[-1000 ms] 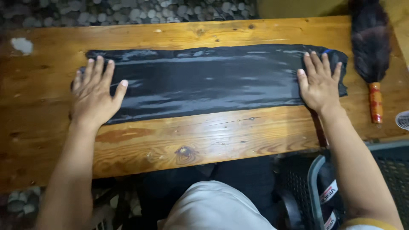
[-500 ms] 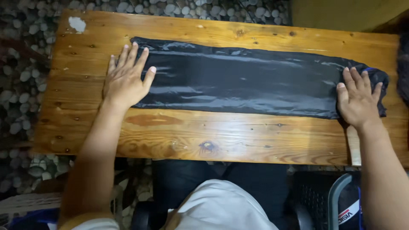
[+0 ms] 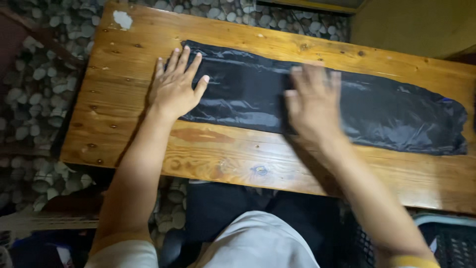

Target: The person dusts a folded black garment with a feather duster, places it in a basket, then retrieves another black garment, unfolds it, dusts it thoroughly, and folds it back on the table.

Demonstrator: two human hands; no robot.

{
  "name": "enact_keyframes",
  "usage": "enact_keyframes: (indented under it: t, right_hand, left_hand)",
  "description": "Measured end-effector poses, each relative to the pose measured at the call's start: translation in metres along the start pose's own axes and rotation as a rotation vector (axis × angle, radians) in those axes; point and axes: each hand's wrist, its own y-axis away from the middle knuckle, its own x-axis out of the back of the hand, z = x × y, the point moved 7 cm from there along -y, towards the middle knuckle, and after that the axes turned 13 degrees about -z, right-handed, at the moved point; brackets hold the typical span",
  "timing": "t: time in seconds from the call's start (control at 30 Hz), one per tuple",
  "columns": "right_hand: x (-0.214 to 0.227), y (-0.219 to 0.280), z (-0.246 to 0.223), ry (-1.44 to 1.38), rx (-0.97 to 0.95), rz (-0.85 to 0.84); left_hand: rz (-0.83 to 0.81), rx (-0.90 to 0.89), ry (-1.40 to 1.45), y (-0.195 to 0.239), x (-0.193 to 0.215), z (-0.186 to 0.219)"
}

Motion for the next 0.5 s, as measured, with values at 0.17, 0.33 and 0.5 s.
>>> enact_keyframes:
  t: [0.17, 0.33, 0.5]
  right_hand:
    - [-0.047, -0.056, -0.1, -0.009, 0.052, -0.057]
    - [-0.079, -0.082, -0.13, 0.064, 0.076, 0.001]
    - [-0.091, -0.082, -0.134, 0.125, 0.057, -0.033]
  left_hand:
    - [-0.01, 0.009, -0.011, 0.002, 0.001, 0.002]
    - [0.109, -0.04, -0.021, 0.001, -0.001, -0.002]
    - [-0.021, 0.016, 0.044, 0.003, 0.005, 0.001]
